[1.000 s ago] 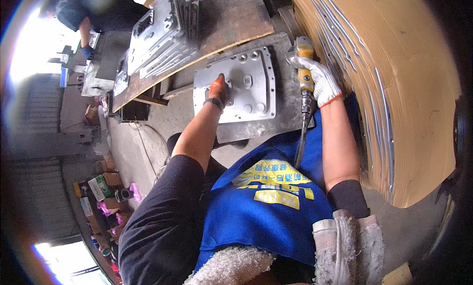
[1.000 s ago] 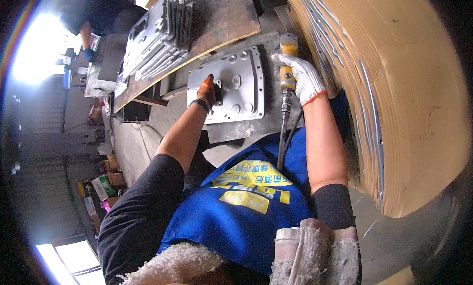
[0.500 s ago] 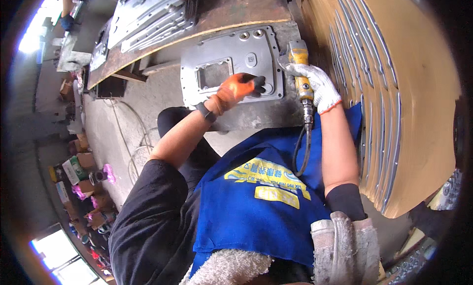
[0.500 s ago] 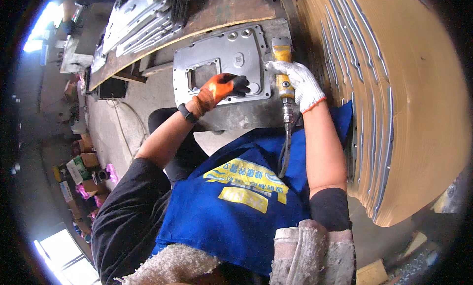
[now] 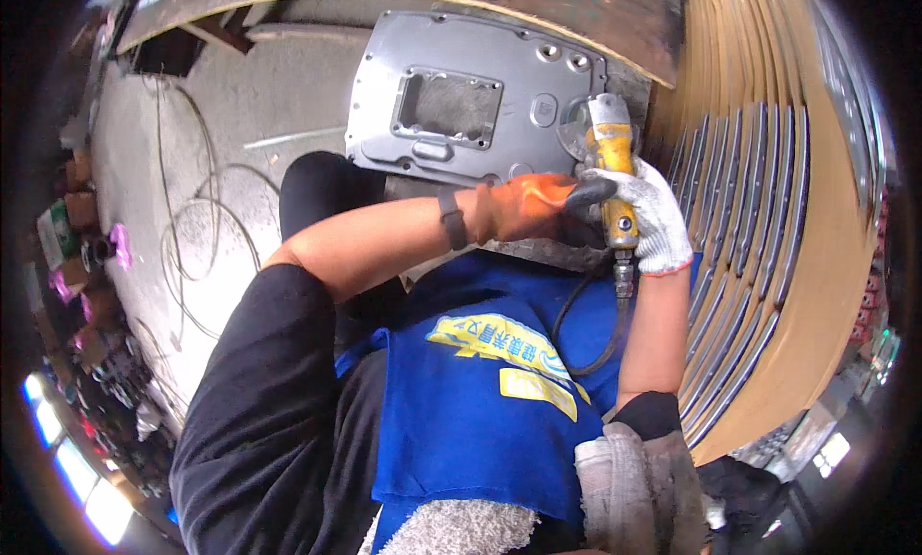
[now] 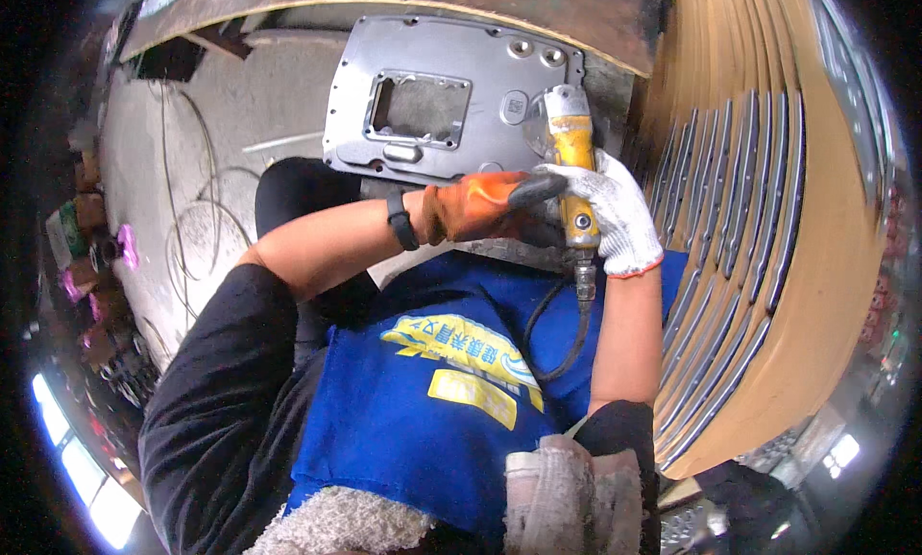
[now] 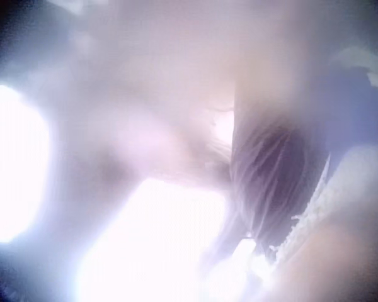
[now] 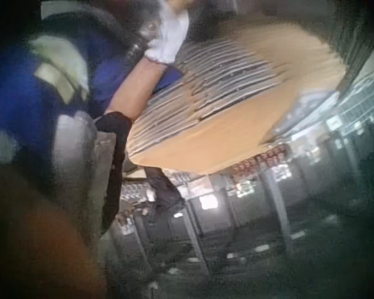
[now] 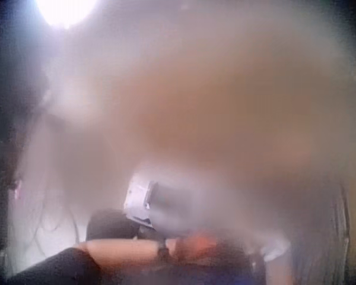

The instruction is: The person uses a handheld angle grinder to smooth the edges and surfaces of rectangular metal parts. They hold each part with a gloved hand, grind specific areas, and then place the finished part onto a stack on the table.

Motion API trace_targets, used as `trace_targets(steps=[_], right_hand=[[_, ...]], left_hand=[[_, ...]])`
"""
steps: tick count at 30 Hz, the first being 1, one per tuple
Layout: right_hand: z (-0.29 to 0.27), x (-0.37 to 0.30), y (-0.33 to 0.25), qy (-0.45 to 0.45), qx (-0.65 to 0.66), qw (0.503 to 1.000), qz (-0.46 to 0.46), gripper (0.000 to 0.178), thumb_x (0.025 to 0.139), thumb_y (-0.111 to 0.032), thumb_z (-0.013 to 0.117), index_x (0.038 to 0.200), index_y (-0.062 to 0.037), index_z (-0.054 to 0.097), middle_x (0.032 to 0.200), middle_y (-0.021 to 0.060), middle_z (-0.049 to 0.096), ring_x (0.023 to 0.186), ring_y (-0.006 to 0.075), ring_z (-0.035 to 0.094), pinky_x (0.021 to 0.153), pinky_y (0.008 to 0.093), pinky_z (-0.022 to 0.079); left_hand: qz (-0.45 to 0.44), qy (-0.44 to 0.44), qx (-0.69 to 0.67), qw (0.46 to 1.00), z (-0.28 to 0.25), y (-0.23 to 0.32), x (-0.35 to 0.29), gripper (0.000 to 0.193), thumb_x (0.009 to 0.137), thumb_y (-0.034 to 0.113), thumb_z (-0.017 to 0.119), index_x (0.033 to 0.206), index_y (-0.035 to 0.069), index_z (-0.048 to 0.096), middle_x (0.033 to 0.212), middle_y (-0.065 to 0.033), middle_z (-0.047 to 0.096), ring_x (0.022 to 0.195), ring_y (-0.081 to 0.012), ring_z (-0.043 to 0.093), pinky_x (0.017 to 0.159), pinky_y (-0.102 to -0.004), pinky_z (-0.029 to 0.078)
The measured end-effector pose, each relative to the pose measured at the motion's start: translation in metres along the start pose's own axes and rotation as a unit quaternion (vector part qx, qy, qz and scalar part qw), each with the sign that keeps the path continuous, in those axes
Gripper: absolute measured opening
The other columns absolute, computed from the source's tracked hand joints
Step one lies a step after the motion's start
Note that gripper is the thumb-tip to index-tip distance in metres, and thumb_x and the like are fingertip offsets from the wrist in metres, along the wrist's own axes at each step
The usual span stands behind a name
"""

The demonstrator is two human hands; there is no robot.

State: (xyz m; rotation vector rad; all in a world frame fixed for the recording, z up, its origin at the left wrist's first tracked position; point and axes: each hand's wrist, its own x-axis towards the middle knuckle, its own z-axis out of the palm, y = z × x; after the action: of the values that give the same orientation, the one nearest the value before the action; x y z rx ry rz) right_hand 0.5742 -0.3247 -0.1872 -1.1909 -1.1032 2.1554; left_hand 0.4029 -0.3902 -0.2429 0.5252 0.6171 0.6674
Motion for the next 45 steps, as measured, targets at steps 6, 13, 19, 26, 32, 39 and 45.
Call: trace_targets(steps=[6,13,19,26,32,39,45], right_hand=[[0.006,0.018,0.007,0.060,0.000,0.998,0.016,0.035,0.080,-0.013,0.063,0.111,0.0028,0.056,0.098,0.0110,0.064,0.084,0.0176,0.064,0.075,0.0278,0.052],[0.015,0.012,0.017,0.110,-0.075,0.988,0.079,0.031,0.075,-0.011,0.069,0.104,-0.0015,0.061,0.090,0.0061,0.066,0.080,0.0133,0.063,0.073,0.0246,0.049],[0.015,0.017,0.012,0.101,-0.066,0.989,0.083,0.031,0.075,-0.012,0.071,0.104,-0.0018,0.062,0.089,0.0046,0.065,0.077,0.0115,0.062,0.072,0.0240,0.049],[0.012,0.040,0.013,0.070,-0.113,0.989,0.069,0.030,0.076,-0.012,0.072,0.102,-0.0015,0.062,0.086,0.0038,0.065,0.074,0.0093,0.061,0.068,0.0223,0.048],[0.017,0.040,0.011,0.076,-0.100,0.989,0.083,0.031,0.075,-0.012,0.073,0.102,-0.0017,0.062,0.085,0.0034,0.064,0.073,0.0091,0.060,0.065,0.0218,0.048],[0.021,0.041,0.010,0.069,-0.075,0.991,0.085,0.028,0.076,-0.011,0.071,0.101,-0.0022,0.062,0.083,0.0030,0.064,0.069,0.0090,0.060,0.061,0.0218,0.049],[0.025,0.037,0.007,0.091,-0.097,0.986,0.099,0.027,0.077,-0.011,0.070,0.101,-0.0028,0.062,0.084,0.0037,0.065,0.071,0.0098,0.061,0.062,0.0223,0.049]], left_hand=[[-0.004,0.019,-0.037,0.999,0.006,0.029,-0.007,0.059,0.088,0.046,0.055,0.125,0.001,0.047,0.113,-0.0090,0.057,0.099,-0.0137,0.057,0.081,-0.0277,0.049],[0.090,-0.008,0.102,0.991,0.004,0.003,-0.011,0.038,0.089,0.015,0.056,0.126,0.009,0.048,0.120,-0.0090,0.053,0.106,-0.0165,0.054,0.090,-0.0322,0.045],[0.008,-0.014,-0.144,0.989,0.005,0.002,0.000,0.041,0.090,0.016,0.056,0.128,0.006,0.044,0.120,-0.0065,0.055,0.106,-0.0148,0.055,0.089,-0.0322,0.046],[0.115,0.041,0.001,0.992,-0.020,-0.021,0.012,0.045,0.088,0.017,0.060,0.126,0.000,0.043,0.116,-0.0071,0.057,0.106,-0.0121,0.053,0.087,-0.0280,0.047],[0.050,0.112,0.192,0.974,0.011,0.018,-0.007,0.032,0.085,0.016,0.058,0.114,0.003,0.049,0.103,-0.0047,0.058,0.097,-0.0122,0.055,0.086,-0.0285,0.047],[0.126,0.104,0.157,0.974,-0.003,-0.001,0.003,0.045,0.082,0.024,0.066,0.117,0.000,0.050,0.104,-0.0055,0.060,0.092,-0.0110,0.057,0.077,-0.0268,0.049],[0.170,0.098,0.031,0.980,-0.005,-0.018,0.008,0.044,0.083,0.019,0.066,0.119,-0.002,0.049,0.109,-0.0066,0.059,0.098,-0.0118,0.055,0.084,-0.0271,0.047]])
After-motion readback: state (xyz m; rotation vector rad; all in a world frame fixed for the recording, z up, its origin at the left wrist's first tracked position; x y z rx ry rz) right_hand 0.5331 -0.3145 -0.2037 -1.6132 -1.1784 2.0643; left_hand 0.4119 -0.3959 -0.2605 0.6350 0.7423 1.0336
